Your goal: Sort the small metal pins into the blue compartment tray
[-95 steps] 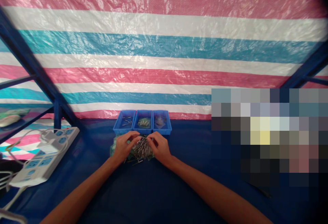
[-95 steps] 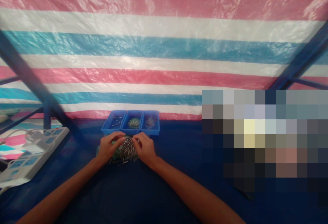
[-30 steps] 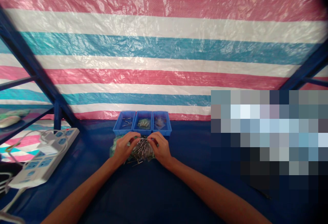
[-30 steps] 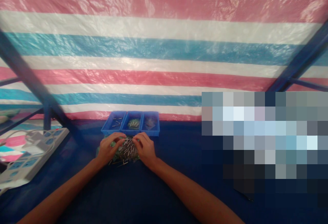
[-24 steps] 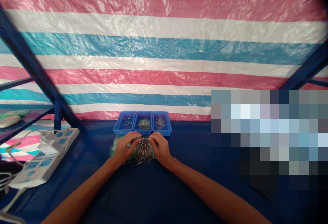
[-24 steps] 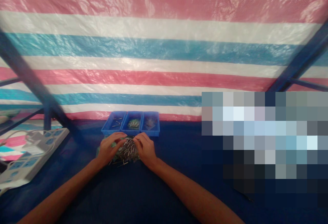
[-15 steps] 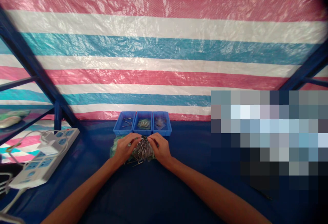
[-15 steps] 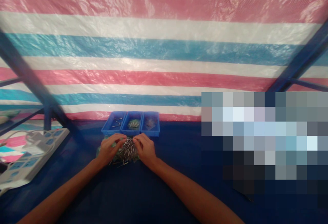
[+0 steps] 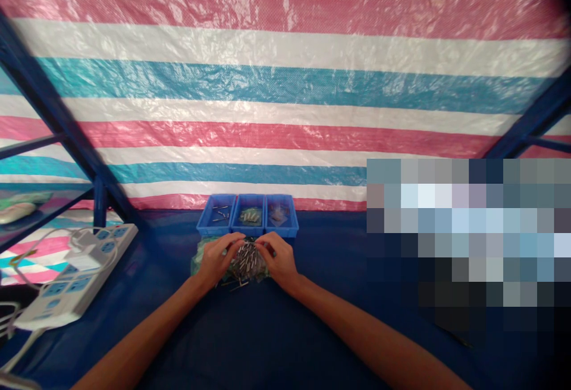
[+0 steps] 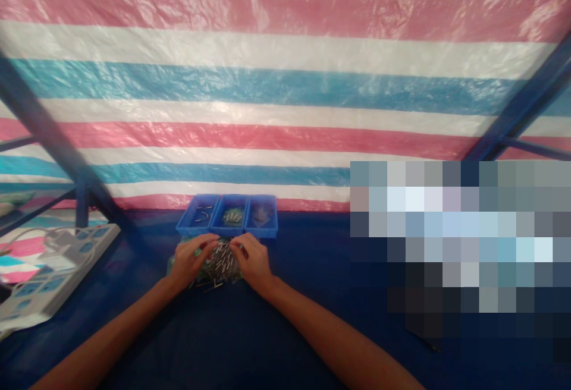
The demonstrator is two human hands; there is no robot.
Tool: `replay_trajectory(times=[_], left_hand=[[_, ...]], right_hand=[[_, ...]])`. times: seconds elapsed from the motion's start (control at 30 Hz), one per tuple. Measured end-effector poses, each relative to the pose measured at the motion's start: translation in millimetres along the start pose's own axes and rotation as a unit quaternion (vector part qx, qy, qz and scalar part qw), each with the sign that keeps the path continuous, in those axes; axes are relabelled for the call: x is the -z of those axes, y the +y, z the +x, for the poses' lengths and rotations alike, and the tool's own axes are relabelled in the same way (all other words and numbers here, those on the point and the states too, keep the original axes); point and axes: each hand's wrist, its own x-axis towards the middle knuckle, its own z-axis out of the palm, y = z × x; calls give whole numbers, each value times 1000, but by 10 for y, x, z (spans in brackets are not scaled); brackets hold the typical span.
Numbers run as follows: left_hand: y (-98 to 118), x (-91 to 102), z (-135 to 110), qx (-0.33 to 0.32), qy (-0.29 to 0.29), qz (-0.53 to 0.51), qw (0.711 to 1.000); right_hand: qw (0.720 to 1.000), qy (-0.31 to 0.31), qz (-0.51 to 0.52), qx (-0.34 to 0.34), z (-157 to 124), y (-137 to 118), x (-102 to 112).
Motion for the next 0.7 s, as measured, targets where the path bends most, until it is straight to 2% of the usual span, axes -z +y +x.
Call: replay_trajectory(times=[0.2, 0.43, 0.7], left_hand=[[26, 11, 26, -11, -12, -24, 1000], [56, 16, 65, -46, -40, -47, 997], [15, 6, 39, -25, -49, -34, 998]], right_hand=[[1000, 9, -16, -26, 2, 21, -11], [999, -6, -37, -24, -14, 71, -27], [999, -7, -13, -29, -22, 18, 5]])
